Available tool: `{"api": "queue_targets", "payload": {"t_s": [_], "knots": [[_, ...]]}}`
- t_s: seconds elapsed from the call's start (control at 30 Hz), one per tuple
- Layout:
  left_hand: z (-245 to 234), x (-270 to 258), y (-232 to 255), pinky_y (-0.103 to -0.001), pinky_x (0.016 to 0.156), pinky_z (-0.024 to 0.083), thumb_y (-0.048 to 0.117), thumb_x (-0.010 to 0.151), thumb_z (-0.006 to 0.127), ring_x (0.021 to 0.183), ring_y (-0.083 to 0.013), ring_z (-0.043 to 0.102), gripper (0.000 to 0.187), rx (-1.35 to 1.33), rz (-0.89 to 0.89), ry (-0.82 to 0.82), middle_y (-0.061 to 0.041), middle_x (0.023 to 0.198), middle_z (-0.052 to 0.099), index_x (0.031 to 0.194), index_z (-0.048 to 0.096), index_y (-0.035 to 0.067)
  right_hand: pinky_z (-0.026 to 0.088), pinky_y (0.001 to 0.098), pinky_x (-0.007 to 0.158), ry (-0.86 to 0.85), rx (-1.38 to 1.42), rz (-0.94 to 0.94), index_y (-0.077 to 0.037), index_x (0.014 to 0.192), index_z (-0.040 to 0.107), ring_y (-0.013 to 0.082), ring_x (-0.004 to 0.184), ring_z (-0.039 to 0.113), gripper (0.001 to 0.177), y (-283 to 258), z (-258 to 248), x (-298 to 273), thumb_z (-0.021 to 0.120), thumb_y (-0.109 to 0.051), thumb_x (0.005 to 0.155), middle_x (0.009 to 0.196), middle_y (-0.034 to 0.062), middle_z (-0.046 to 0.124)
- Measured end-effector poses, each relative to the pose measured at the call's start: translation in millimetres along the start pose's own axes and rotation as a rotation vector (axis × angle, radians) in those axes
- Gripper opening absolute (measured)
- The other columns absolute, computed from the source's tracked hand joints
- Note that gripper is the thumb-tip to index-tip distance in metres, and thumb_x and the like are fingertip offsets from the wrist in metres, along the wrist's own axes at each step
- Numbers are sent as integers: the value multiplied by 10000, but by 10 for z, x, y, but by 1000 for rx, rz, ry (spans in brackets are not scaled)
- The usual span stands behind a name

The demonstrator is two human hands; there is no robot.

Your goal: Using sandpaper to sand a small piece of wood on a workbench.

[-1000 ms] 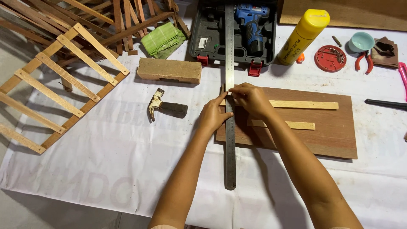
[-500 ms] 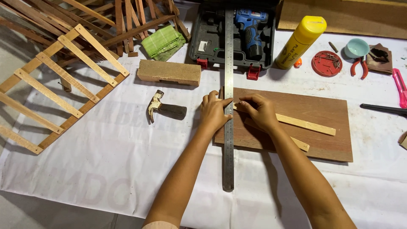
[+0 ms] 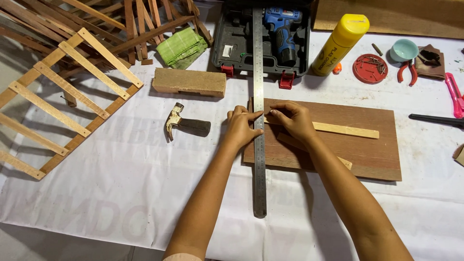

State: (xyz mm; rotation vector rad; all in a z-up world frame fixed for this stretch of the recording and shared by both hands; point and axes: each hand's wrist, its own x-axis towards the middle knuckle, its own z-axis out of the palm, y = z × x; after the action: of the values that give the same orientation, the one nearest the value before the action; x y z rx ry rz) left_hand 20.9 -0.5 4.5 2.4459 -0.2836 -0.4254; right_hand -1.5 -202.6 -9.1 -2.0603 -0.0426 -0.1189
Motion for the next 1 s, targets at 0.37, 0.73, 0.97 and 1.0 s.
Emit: {"api": "queue_targets", "payload": {"t_s": [0.37, 0.73, 0.97, 1.0], "knots": [[2, -9, -16, -397, 1093, 438, 327, 666, 934, 1221, -223, 475, 651, 3, 14, 8, -2, 1315, 556, 1272, 706, 398, 610, 269, 864, -31, 74, -34, -41, 1122, 759, 133, 980, 729, 189, 58, -44, 99, 731, -92, 942, 1091, 66, 759], [4, -15, -52, -440, 1117, 415, 362, 668, 928, 1217, -212, 506, 655, 66, 17, 26, 21, 1304, 584, 1278, 698, 418, 609, 278, 886, -54, 37, -52, -48, 1111, 769, 139, 994, 729, 186, 105, -111, 119, 744, -90, 932, 1099, 66, 767], [-64, -32, 18, -459, 1122, 412, 372, 685, 923, 1229, -196, 515, 637, 90, -3, -16, 38, 1312, 589, 1279, 697, 409, 630, 290, 871, -76, 9, -18, -91, 1092, 776, 156, 981, 747, 184, 32, -75, 60, 749, -123, 913, 1082, 57, 773], [-71, -22, 18, -436, 1106, 446, 390, 683, 918, 1231, -193, 522, 639, 100, -17, -34, 36, 1316, 587, 1281, 692, 410, 628, 294, 867, -79, -57, -48, -102, 1089, 782, 162, 974, 752, 187, -2, -69, 42, 761, -128, 904, 1074, 58, 778]]}}
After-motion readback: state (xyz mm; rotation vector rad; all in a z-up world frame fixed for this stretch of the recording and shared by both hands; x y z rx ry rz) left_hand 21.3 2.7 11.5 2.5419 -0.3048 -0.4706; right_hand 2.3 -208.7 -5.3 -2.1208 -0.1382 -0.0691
